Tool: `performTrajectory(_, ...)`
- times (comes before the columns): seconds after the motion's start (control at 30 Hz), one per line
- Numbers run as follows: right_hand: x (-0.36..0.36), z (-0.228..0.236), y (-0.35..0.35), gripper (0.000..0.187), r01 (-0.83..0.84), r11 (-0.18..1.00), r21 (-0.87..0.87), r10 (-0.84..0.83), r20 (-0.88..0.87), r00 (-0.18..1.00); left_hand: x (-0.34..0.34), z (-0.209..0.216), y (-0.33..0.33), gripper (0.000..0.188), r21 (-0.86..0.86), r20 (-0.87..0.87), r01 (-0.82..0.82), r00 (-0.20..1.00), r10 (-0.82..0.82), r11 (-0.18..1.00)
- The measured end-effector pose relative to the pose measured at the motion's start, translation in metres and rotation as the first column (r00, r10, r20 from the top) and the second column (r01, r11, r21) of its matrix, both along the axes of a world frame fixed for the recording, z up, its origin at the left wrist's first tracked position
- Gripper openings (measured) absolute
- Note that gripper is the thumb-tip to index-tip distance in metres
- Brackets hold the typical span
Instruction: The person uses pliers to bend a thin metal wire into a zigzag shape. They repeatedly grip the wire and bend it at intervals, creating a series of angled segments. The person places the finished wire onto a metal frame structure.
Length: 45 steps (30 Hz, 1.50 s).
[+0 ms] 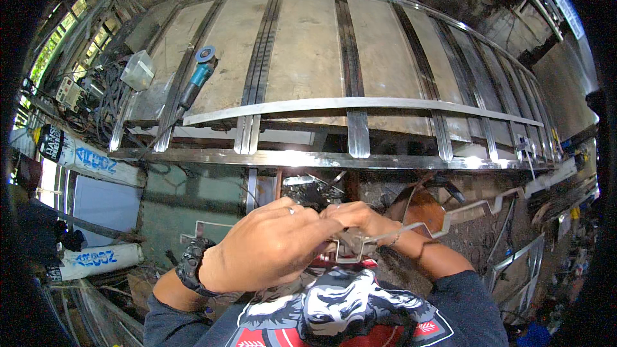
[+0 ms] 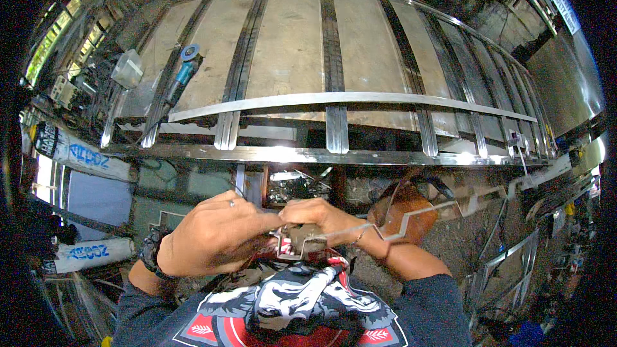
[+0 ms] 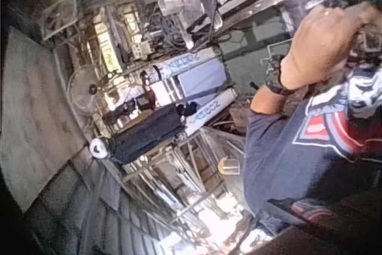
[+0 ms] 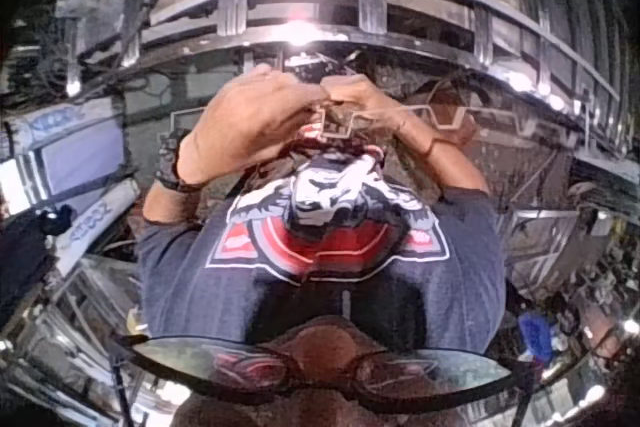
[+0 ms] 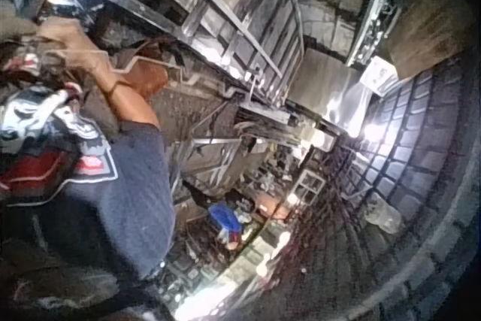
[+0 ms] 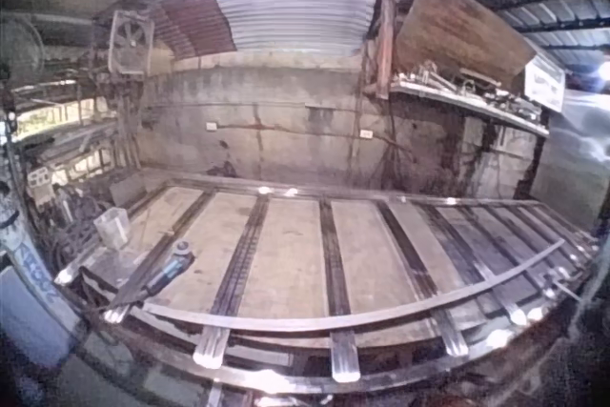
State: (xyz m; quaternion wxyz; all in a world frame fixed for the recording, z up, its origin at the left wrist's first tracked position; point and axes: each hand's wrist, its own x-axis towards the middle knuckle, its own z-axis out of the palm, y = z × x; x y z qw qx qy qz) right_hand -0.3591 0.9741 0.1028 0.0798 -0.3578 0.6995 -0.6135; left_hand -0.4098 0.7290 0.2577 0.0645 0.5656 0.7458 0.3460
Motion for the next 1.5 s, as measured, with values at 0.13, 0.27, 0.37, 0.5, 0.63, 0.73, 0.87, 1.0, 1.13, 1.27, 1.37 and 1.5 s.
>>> performTrajectory(0.13, -0.012, 0.0, 0.014, 0.031, 0.057, 0.987, 0.148, -0.059, 0.012, 0.998, -0.007, -0.003, -0.001, 0.035, -0.133, -0.096, -0.073, 0.994, 0.061, 0.988)
performTrajectory(0.27, -0.018, 0.006, 0.013, 0.028, 0.069, 0.982, 0.178, -0.06, -0.057, 0.997, -0.012, -0.02, -0.006, 0.029, -0.292, 0.054, -0.015, 0.998, 0.032, 0.956)
performTrajectory(0.37, -0.025, -0.003, 0.013, 0.027, 0.08, 0.985, 0.15, -0.069, -0.076, 0.995, -0.006, -0.034, -0.002, 0.033, -0.085, 0.045, -0.088, 0.995, 0.092, 0.992)
performTrajectory(0.5, -0.027, -0.003, 0.015, 0.025, 0.069, 0.979, 0.189, -0.055, -0.076, 0.996, -0.003, -0.032, 0.003, 0.039, -0.053, 0.036, -0.129, 0.991, 0.131, 0.99)
performTrajectory(0.63, -0.028, -0.004, 0.013, 0.029, 0.057, 0.983, 0.177, -0.047, -0.058, 0.997, 0.0, -0.033, 0.006, 0.04, -0.02, -0.077, -0.191, 0.979, 0.189, 0.981)
performTrajectory(0.73, -0.029, -0.006, 0.012, 0.04, 0.12, 0.973, 0.196, -0.09, -0.155, 0.984, -0.001, -0.04, 0.005, 0.041, 0.028, -0.12, -0.184, 0.975, 0.186, 0.983)
performTrajectory(0.87, -0.026, 0.022, 0.012, 0.049, 0.194, 0.878, 0.437, -0.135, -0.163, 0.977, -0.001, -0.043, 0.003, 0.039, 0.048, -0.132, -0.183, 0.973, 0.188, 0.982)
performTrajectory(1.0, -0.025, 0.039, 0.01, 0.056, 0.14, 0.789, 0.598, -0.131, -0.06, 0.99, -0.002, -0.052, 0.002, 0.043, 0.105, -0.128, -0.203, 0.968, 0.216, 0.974)
performTrajectory(1.13, -0.023, 0.03, 0.011, 0.062, 0.155, 0.817, 0.556, -0.12, -0.099, 0.988, -0.001, -0.05, 0.0, 0.04, 0.075, -0.189, -0.218, 0.955, 0.228, 0.973)
performTrajectory(1.27, -0.026, 0.026, 0.014, 0.065, 0.079, 0.812, 0.579, -0.039, -0.081, 0.996, -0.01, -0.048, -0.004, 0.038, 0.082, -0.227, -0.237, 0.941, 0.25, 0.968)
performTrajectory(1.37, -0.026, 0.029, 0.015, 0.067, 0.028, 0.85, 0.526, -0.054, 0.033, 0.998, -0.011, -0.054, -0.007, 0.042, 0.085, -0.21, -0.259, 0.939, 0.271, 0.962)
performTrajectory(1.5, -0.003, -0.006, 0.022, 0.054, 0.129, 0.938, 0.322, -0.125, -0.033, 0.992, -0.007, -0.059, -0.012, 0.039, 0.097, -0.07, -0.266, 0.959, 0.274, 0.959)
